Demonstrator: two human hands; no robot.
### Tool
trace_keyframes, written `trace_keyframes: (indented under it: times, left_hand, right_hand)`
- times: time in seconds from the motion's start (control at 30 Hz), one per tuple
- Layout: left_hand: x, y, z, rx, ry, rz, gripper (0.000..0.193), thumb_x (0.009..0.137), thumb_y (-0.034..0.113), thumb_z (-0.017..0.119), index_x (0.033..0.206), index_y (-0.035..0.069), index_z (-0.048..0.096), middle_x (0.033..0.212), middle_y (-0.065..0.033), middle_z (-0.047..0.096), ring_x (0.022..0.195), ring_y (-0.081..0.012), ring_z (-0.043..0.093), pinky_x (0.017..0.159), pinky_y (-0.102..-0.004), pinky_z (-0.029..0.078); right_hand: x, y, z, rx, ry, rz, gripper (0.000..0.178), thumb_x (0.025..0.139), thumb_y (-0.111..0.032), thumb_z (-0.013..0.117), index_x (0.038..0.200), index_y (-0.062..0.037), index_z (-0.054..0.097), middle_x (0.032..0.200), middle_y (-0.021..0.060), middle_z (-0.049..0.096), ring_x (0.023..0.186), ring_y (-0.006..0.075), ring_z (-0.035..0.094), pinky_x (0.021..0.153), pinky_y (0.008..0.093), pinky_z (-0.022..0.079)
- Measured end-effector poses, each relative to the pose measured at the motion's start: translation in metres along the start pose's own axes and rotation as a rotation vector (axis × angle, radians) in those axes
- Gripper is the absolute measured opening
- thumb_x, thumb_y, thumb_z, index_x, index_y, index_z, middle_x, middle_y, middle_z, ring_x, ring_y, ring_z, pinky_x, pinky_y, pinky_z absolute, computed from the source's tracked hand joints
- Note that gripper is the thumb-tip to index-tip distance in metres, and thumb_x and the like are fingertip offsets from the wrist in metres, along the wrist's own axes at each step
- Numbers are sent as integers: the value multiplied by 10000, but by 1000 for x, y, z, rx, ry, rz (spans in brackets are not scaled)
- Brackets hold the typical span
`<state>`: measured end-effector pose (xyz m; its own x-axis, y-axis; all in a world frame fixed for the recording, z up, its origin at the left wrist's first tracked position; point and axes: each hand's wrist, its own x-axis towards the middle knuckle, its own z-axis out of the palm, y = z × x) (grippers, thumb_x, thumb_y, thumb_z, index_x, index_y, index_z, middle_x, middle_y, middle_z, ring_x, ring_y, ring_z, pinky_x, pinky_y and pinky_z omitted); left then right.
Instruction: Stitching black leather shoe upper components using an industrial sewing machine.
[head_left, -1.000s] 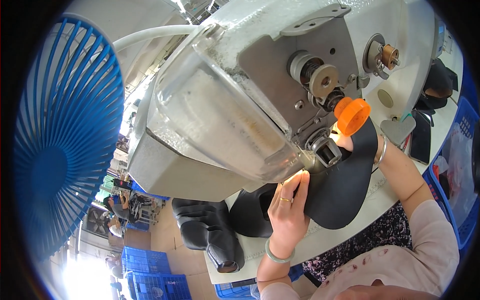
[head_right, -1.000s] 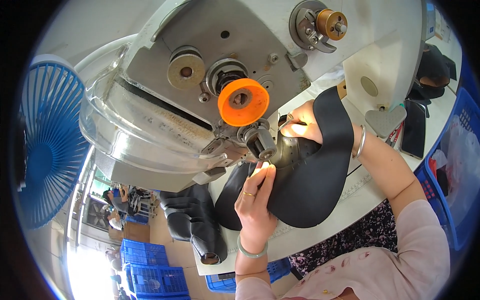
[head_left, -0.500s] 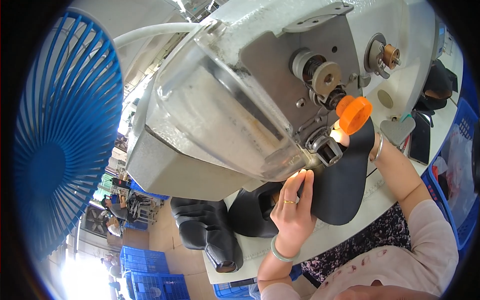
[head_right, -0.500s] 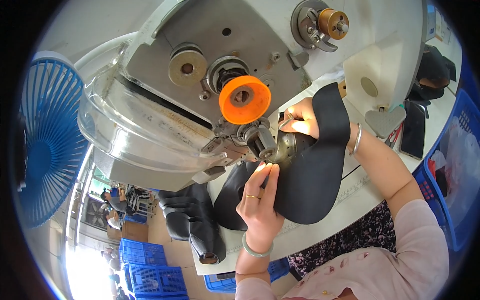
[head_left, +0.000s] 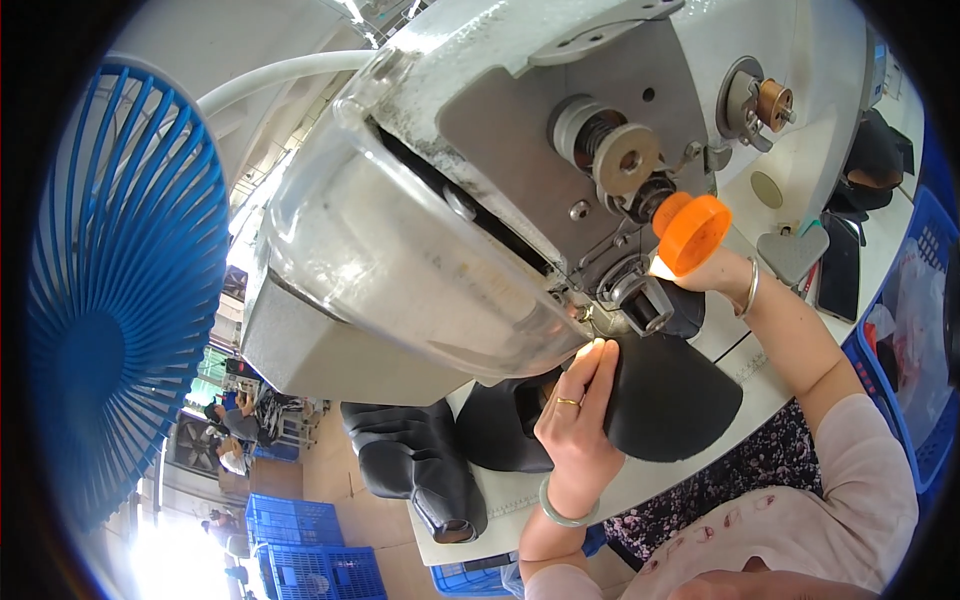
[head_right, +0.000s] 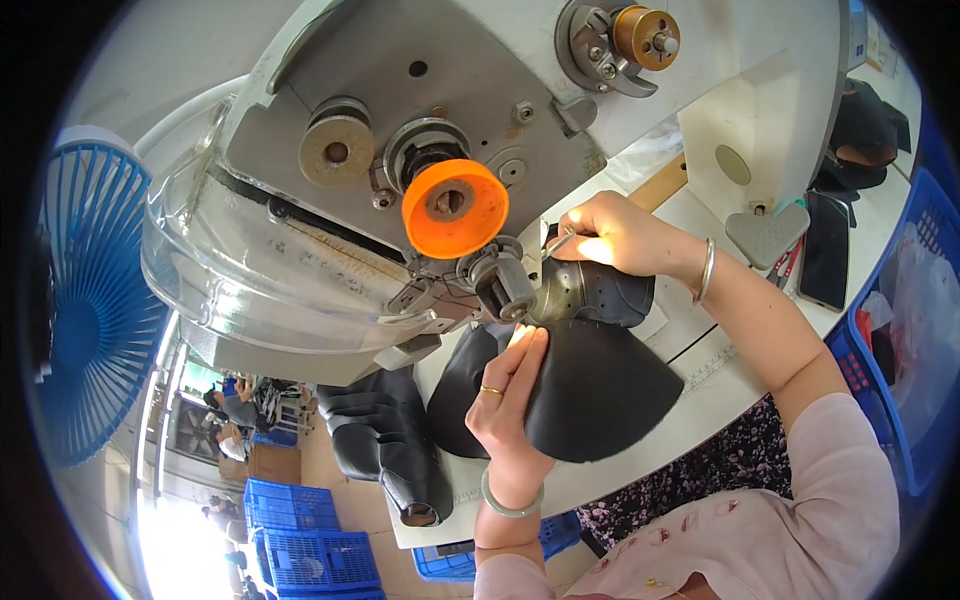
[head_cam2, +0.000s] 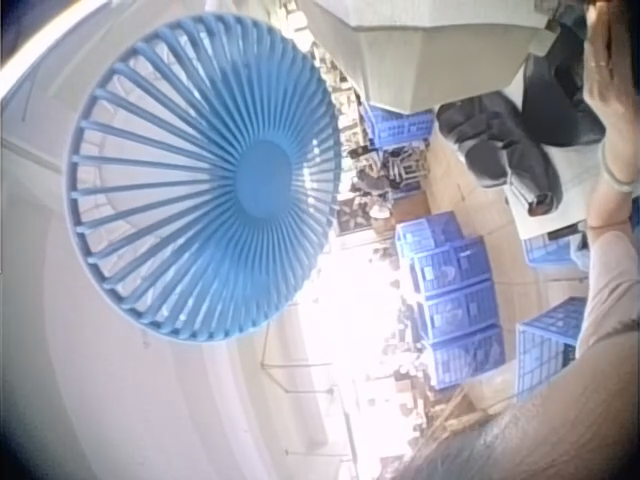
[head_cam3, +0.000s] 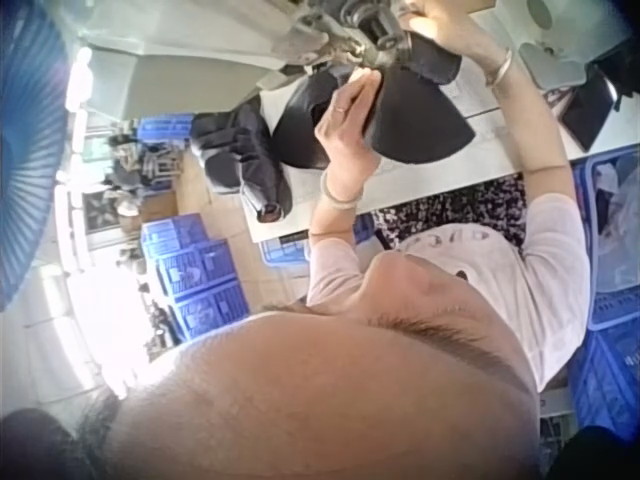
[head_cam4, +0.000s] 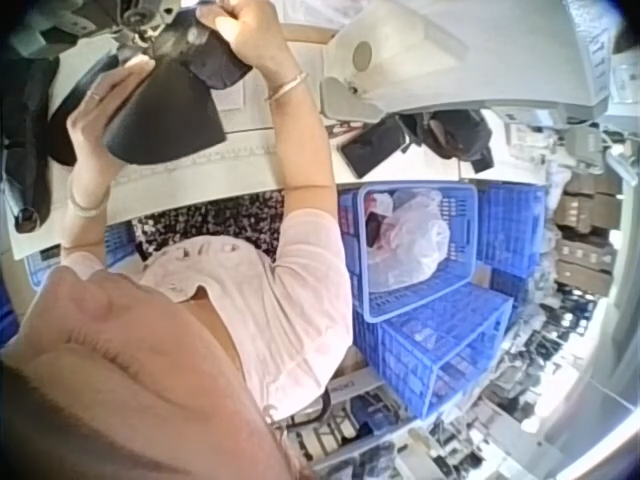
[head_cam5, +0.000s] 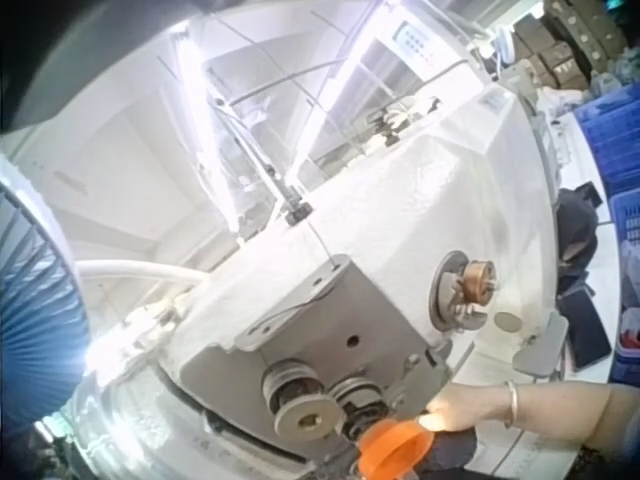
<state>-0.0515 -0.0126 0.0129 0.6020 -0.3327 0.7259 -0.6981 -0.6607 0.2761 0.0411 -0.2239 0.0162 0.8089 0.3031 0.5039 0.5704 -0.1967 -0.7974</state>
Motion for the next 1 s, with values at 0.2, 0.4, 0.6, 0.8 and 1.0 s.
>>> trace_keyframes:
  times: [0.2,0.4,0.6,0.8,1.0]
  left_hand:
    - [3,0,1,142,10,129,449,631,-44,597,1072,-17,676,1044,-111,625,907,-271,662,806,-323,529]
    - [7,-3,-2,133,-5,180,468,605,-79,583,1062,-25,668,1032,-102,615,883,-255,649,756,-306,525]
    - [11,-11,-6,102,-43,212,486,586,-101,576,1057,-21,666,1034,-98,613,853,-254,641,741,-310,521]
    - [14,-20,-9,87,-106,238,578,534,-121,598,1099,-11,651,1063,-102,598,888,-262,630,752,-325,523]
    - [11,-22,-14,29,-143,169,622,525,-121,613,1134,1,640,1076,-115,587,902,-290,623,787,-345,521]
  right_hand:
    - [-1,-14,0,-27,-24,94,198,828,-169,627,891,13,668,745,120,656,670,178,579,653,307,442]
    - [-3,-6,4,-36,44,77,207,828,-186,638,879,13,667,734,128,650,661,181,580,636,312,443]
    - [-3,-7,5,-95,70,104,237,834,-205,643,804,30,634,661,153,597,574,189,508,576,336,418]
    - [-7,-1,7,-140,125,102,237,837,-191,638,784,39,618,657,159,587,554,200,488,562,348,411]
    - [-12,-2,15,-82,186,31,273,857,-214,620,780,48,605,644,167,575,549,203,504,564,346,419]
